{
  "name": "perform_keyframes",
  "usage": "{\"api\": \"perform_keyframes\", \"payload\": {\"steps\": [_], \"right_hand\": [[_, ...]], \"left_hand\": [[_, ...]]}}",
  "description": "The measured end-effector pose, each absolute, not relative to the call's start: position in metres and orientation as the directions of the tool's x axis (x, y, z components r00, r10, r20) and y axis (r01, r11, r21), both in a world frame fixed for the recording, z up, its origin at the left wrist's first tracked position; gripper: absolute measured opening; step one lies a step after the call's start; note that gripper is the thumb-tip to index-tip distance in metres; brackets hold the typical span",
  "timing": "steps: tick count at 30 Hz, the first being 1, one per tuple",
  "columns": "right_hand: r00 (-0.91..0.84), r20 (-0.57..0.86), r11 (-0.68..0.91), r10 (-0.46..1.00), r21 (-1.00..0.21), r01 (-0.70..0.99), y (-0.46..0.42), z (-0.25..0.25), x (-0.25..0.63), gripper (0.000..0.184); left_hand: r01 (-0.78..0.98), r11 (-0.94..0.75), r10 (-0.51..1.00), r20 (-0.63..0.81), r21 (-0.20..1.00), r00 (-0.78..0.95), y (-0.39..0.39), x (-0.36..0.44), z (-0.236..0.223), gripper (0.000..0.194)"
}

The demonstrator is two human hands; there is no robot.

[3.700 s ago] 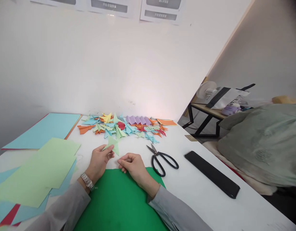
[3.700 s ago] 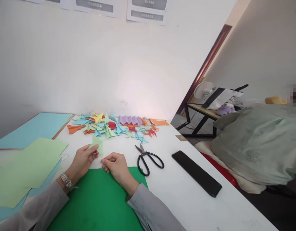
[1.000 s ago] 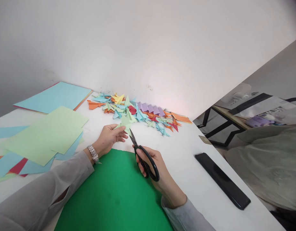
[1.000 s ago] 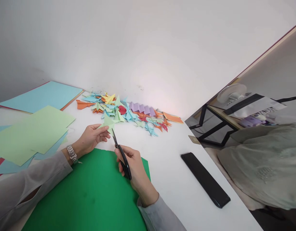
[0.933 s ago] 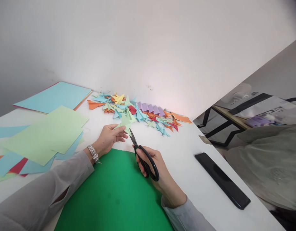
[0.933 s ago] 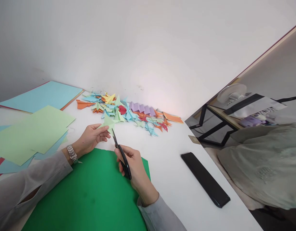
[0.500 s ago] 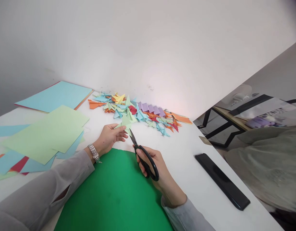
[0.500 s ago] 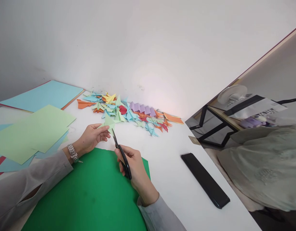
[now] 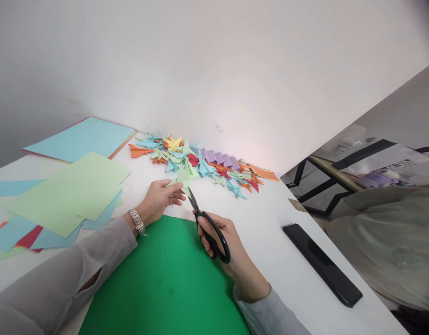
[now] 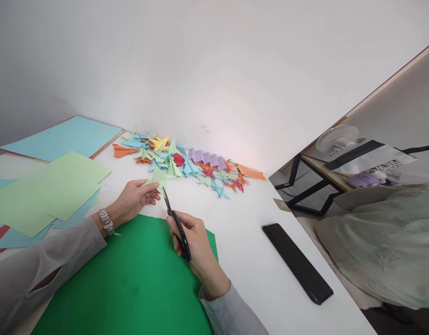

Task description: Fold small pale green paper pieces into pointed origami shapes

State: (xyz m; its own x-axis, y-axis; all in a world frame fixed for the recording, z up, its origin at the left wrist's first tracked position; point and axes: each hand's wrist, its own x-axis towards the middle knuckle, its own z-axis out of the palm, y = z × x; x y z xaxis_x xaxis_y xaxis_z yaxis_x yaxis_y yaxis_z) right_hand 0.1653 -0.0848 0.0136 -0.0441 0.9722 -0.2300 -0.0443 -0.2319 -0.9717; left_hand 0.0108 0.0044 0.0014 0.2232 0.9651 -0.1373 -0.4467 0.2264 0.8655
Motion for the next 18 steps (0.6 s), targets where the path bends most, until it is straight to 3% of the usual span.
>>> {"api": "perform_keyframes", "payload": {"steps": [18], "right_hand": [[-0.062, -0.212, -0.214, 0.975, -0.976, -0.029, -0.0847, 0.0131, 0.166, 0.038]], "left_hand": [[-0.449, 0.227, 0.964, -0.134, 0.864, 0.229, 0.0034, 0.0105, 0.0024, 0.016]]}}
